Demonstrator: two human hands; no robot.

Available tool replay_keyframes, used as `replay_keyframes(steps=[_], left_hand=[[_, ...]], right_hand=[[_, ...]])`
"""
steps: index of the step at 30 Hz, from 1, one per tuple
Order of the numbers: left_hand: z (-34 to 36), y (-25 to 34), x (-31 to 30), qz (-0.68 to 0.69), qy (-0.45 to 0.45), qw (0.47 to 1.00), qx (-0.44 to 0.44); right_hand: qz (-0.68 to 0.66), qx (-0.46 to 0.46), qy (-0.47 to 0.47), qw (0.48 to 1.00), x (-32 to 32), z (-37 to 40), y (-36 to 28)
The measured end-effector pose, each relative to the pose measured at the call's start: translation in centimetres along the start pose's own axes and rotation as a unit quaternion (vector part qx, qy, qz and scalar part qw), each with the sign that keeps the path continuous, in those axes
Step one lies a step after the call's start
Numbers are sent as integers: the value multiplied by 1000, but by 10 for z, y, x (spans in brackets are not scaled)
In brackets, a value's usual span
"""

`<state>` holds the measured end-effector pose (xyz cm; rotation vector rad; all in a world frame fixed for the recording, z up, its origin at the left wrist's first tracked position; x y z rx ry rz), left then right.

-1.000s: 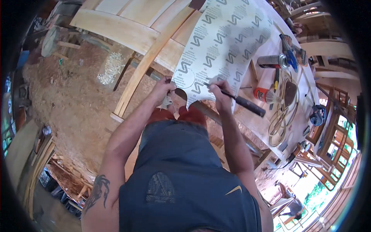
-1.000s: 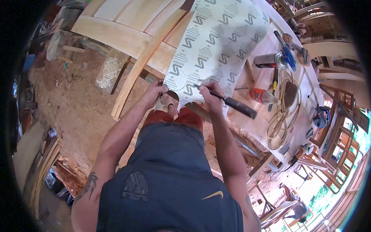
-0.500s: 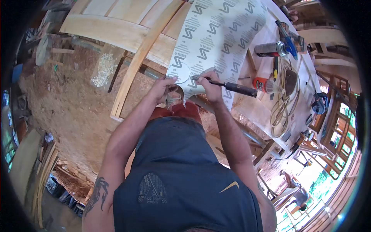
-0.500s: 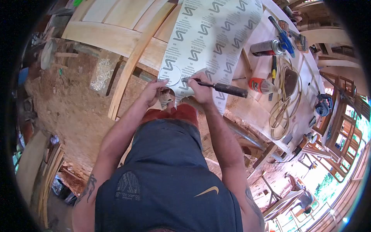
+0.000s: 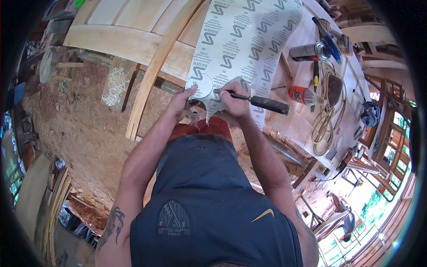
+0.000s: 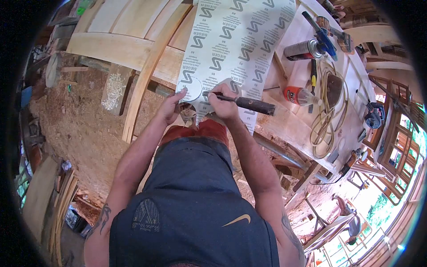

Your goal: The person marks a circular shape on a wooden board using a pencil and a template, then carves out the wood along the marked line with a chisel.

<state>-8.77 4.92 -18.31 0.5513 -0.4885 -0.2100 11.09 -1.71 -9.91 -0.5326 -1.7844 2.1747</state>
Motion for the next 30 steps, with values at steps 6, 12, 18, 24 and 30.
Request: replay_keyframes(steps=[6,12,18,24,30], left_hand=[[10,17,11,-88,-3,996,9],[2,10,3,-104,9,994,11],[10,15,9,-89,13,996,15],[2,8,2,-107,0,994,-11],[-8,4,-6,-141,2,990,15]], right_hand=[[-1,12,-23,1000,0,-5,2],[75,7,-42,996,5,-17,-31],[102,18,-103,989,13,-37,-28],[131,22,-144,981,18,-49,-31],[159,17,-171,972,22,-57,-31]])
Point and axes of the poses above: each hand's wrist, its own z-axis away from the middle knuckle, its own x-axis out of the palm, y = z × x, the point moved 9 cm from there along -z, towards the middle knuckle, and after that the axes turned 7 degrees about -z, right-handed, at the moved point
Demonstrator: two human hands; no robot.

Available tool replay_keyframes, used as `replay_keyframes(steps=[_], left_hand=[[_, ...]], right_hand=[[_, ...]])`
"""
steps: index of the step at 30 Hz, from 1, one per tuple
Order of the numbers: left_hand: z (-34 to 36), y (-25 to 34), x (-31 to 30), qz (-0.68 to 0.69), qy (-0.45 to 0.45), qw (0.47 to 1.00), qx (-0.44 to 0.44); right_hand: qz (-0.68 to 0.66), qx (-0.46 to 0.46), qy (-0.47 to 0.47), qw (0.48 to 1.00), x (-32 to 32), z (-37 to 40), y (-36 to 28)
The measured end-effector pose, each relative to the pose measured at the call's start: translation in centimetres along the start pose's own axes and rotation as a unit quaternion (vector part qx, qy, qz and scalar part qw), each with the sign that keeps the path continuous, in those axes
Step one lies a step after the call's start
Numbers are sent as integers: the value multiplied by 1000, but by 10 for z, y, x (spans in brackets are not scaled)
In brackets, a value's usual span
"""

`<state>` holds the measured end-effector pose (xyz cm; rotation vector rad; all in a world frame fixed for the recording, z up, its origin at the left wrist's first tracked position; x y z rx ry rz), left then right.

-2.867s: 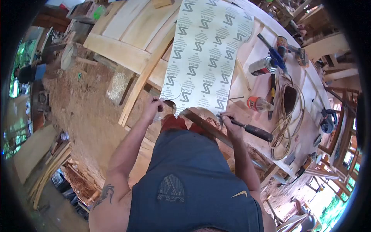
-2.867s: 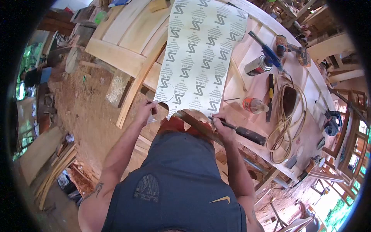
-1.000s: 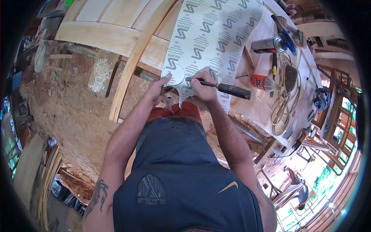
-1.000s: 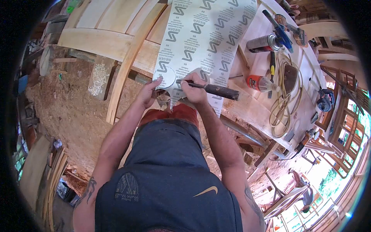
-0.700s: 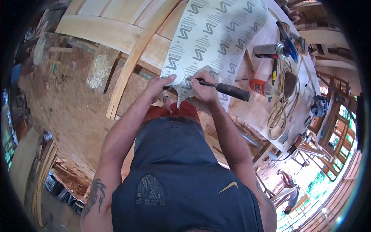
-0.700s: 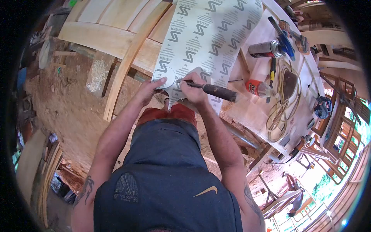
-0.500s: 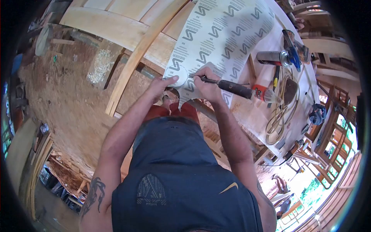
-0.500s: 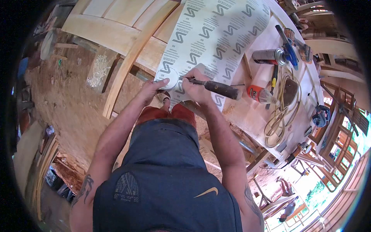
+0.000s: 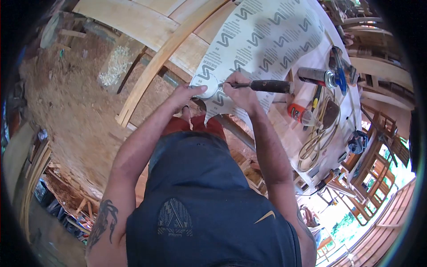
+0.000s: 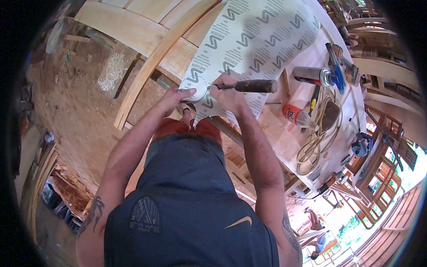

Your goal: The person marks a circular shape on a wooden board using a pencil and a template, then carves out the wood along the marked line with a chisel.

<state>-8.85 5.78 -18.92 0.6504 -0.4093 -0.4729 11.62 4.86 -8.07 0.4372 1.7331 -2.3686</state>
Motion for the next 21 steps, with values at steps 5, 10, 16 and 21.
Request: replay_keyframes(steps=[5,10,16,21], left_hand=[[-8,-12,-3,-6,-2,1000,2],[-13,-17,-4,-15,1,1000,4],[-15,-23,-6,-25,-4,1000,-11],[-13,-20,-4,4,-4,1000,-24]], right_hand=[[10,19,-8,1000,1,-3,0],[15,17,-12,1000,2,-5,2],[32,40,-19,999,3,-5,2],[55,33,-35,997,7,-9,-3]])
Point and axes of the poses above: each hand's wrist, its own z-axis away from the middle knuckle, its own x-axis out of the palm, y = z × x, the point moved 9 cm from there along -z, towards the middle knuckle, and after that the axes turned 7 degrees about -z, right-handed, at the moved point
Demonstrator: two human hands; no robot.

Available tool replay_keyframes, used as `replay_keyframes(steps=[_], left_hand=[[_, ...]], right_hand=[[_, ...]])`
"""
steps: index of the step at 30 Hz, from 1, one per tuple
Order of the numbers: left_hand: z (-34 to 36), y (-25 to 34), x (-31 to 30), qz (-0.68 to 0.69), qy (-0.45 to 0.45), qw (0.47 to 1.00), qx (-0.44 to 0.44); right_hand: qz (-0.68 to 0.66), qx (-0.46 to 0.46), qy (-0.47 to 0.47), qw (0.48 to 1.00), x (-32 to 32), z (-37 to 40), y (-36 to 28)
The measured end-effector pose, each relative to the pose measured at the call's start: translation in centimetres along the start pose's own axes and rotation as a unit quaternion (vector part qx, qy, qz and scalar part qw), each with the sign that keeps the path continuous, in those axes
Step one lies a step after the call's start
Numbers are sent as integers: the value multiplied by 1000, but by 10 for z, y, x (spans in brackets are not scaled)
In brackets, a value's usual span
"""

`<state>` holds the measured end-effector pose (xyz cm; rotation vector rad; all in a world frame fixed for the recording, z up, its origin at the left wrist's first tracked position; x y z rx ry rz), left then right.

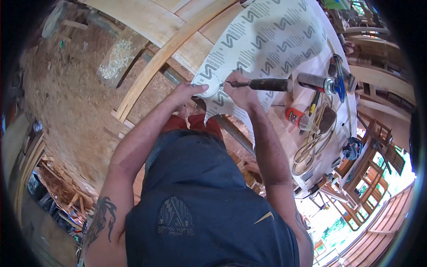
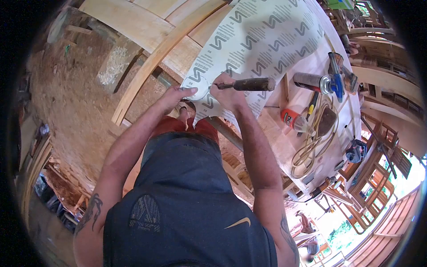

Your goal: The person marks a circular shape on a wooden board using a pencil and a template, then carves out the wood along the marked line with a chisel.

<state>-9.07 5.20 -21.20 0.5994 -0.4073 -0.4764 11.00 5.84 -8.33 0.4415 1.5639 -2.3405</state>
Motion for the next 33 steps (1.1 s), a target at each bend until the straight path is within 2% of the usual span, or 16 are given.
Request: replay_keyframes(steps=[2,10,16,26,33], left_hand=[[3,4,1,4,9,1000,-5],[5,17,2,-27,29,999,37],[7,21,9,12,-13,998,59],[-1,10,5,18,-12,999,36],[36,42,11,14,4,1000,-14]], right_hand=[[-16,-1,-20,1000,3,-1,-2],[71,33,-44,996,3,0,-10],[83,-4,-52,995,5,-1,-10],[82,-13,-64,994,9,-7,-3],[105,-16,-61,992,9,-8,-4]])
Point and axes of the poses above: each hand's wrist, its own z-axis away from the middle knuckle, its own x-axis out of the palm, y = z × x, the point moved 9 cm from there along -z, towards the middle knuckle, and after that the axes turned 7 degrees about -z, right-handed, at the moved point
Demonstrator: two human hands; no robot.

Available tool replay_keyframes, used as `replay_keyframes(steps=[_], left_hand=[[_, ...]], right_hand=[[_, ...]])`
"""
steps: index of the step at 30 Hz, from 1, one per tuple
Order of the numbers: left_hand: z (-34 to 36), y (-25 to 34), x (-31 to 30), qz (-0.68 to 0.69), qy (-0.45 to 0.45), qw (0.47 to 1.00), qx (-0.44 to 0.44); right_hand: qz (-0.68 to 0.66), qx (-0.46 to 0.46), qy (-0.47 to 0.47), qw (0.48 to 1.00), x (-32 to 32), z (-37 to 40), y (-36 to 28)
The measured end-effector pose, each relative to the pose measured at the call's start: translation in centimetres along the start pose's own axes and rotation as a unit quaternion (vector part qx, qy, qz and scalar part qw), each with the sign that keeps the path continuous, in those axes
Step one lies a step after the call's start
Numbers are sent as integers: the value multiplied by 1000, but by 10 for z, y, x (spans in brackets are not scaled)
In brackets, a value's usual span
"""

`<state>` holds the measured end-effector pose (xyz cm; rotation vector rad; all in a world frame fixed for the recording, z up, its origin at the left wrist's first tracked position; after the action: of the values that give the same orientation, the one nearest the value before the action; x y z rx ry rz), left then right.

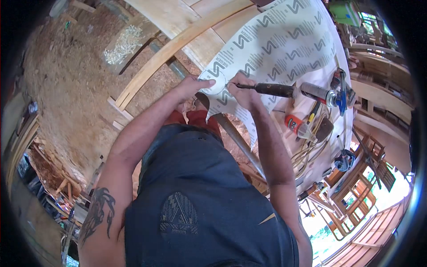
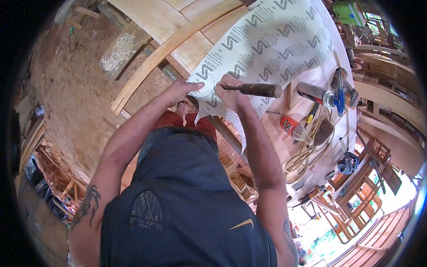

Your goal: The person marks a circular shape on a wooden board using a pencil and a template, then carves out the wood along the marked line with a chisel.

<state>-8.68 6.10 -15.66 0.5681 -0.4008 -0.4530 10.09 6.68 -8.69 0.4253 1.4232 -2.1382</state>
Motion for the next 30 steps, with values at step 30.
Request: replay_keyframes(steps=[30], left_hand=[[-18,-13,0,29,-21,999,37]], right_hand=[[-33,32,44,998,10,12,2]])
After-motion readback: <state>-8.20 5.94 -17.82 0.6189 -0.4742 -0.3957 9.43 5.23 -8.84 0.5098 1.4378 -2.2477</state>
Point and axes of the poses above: each hand's wrist, its own z-axis away from the middle knuckle, its own x-axis out of the palm, y = z × x, the point moved 9 cm from there along -z, towards the middle knuckle, and after that the axes turned 7 degrees about -z, right-handed, at the moved point
